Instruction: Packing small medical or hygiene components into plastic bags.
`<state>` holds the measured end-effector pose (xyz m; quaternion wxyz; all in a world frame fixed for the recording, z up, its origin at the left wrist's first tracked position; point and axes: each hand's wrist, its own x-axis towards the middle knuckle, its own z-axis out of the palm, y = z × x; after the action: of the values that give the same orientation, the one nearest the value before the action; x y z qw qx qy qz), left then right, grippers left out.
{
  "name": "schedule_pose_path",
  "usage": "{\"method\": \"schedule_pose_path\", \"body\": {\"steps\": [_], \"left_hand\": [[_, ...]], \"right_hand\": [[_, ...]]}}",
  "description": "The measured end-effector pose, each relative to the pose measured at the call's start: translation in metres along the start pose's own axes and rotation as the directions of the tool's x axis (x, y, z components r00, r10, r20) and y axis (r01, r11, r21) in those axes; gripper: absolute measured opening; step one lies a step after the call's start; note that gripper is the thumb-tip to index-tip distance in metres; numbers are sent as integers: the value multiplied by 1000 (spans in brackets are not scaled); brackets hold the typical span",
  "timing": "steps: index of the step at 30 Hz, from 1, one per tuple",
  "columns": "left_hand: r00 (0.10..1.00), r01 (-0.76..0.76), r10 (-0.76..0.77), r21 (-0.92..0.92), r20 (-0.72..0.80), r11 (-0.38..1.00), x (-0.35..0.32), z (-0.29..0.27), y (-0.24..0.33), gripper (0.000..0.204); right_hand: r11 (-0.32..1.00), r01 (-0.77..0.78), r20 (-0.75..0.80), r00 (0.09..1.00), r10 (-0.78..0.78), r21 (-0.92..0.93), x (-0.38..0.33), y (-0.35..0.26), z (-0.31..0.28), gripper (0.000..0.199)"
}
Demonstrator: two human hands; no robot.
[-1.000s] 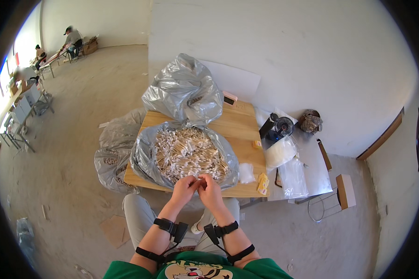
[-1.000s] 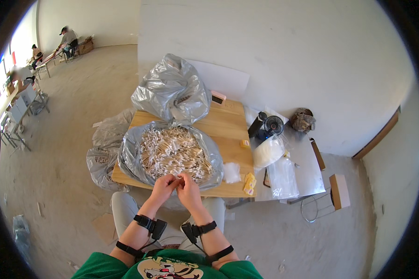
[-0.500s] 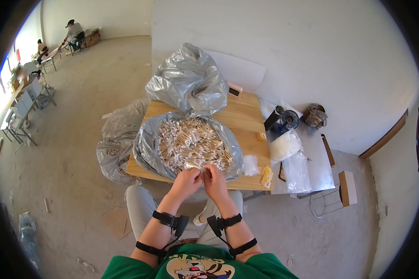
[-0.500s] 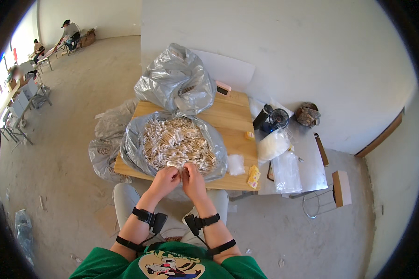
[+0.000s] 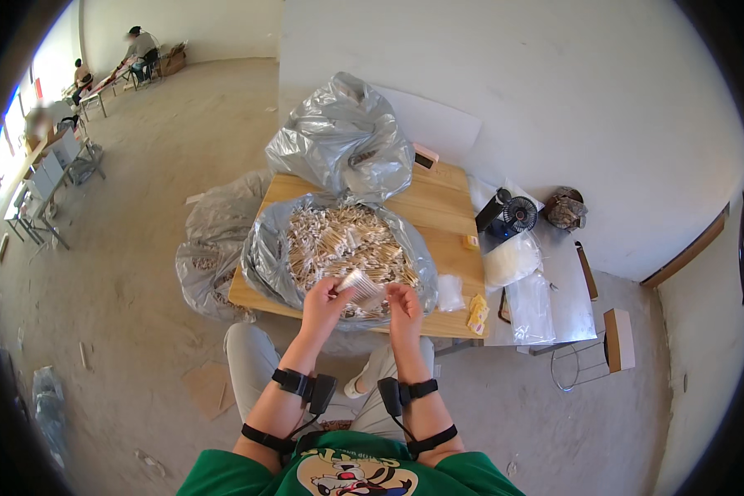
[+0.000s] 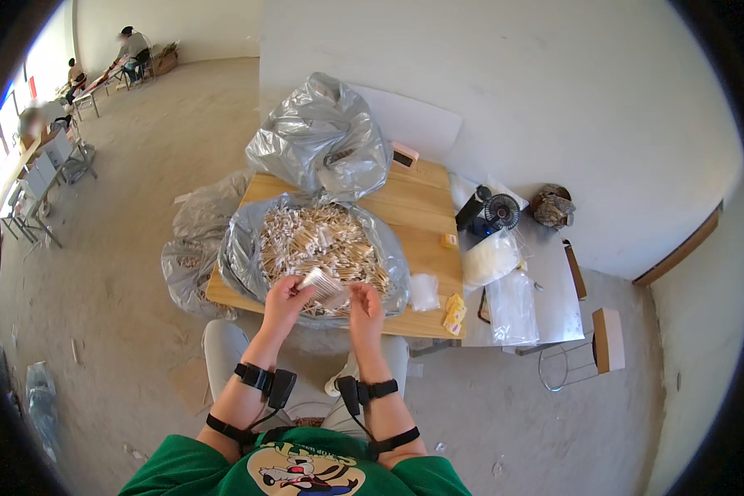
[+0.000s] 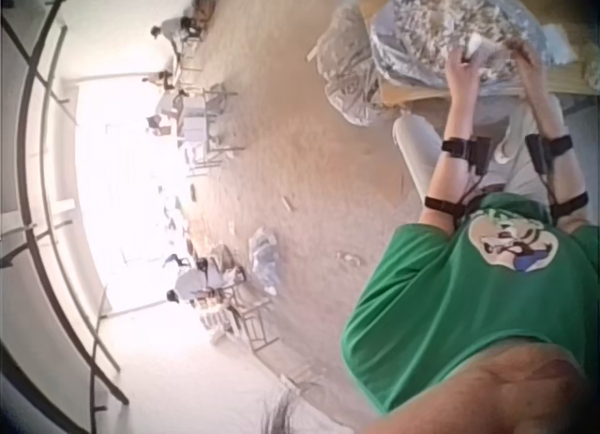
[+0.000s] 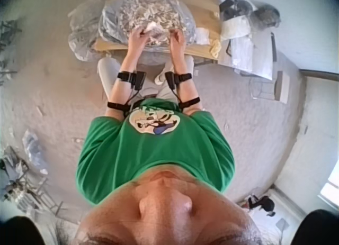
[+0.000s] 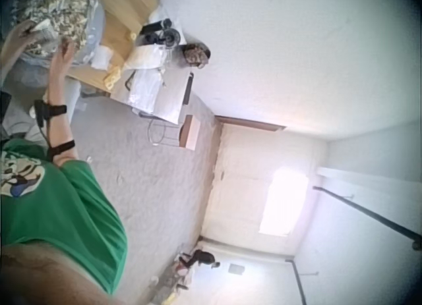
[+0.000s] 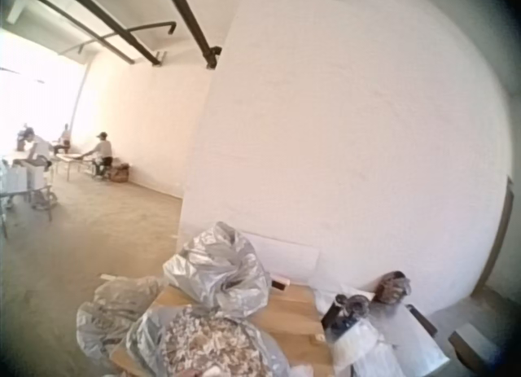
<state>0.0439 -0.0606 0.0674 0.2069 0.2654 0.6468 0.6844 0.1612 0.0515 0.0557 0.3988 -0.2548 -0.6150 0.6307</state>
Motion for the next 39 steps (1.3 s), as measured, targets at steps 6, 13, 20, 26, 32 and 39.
{"method": "schedule_pose_path", "body": {"steps": [6, 13, 20, 26, 32, 39], "left_hand": [[979, -205, 184, 370, 93, 906, -4, 5, 14, 18], [1000, -2, 2, 45, -10, 999, 0, 13, 7, 14], [972, 116, -170, -304, -160, 946, 13, 13, -3, 11], [936, 25, -156, -381, -315, 924, 11, 23, -13, 12], [956, 43, -148, -377, -255, 925, 15, 22, -18, 21], [956, -60, 138, 288, -260, 956, 16, 22, -28, 30]], "right_hand": [[976, 114, 179, 981, -80, -186, 8, -22, 18, 11], [992, 18, 84, 996, -8, -125, 18, -11, 25, 11], [989, 140, 29, 990, -139, -55, 15, 0, 28, 18], [912, -327, 104, 945, 310, 247, -5, 14, 33, 25], [995, -95, -118, 988, 98, 26, 8, 14, 26, 24], [974, 29, -141, 988, -62, -226, 9, 45, 24, 24]]}}
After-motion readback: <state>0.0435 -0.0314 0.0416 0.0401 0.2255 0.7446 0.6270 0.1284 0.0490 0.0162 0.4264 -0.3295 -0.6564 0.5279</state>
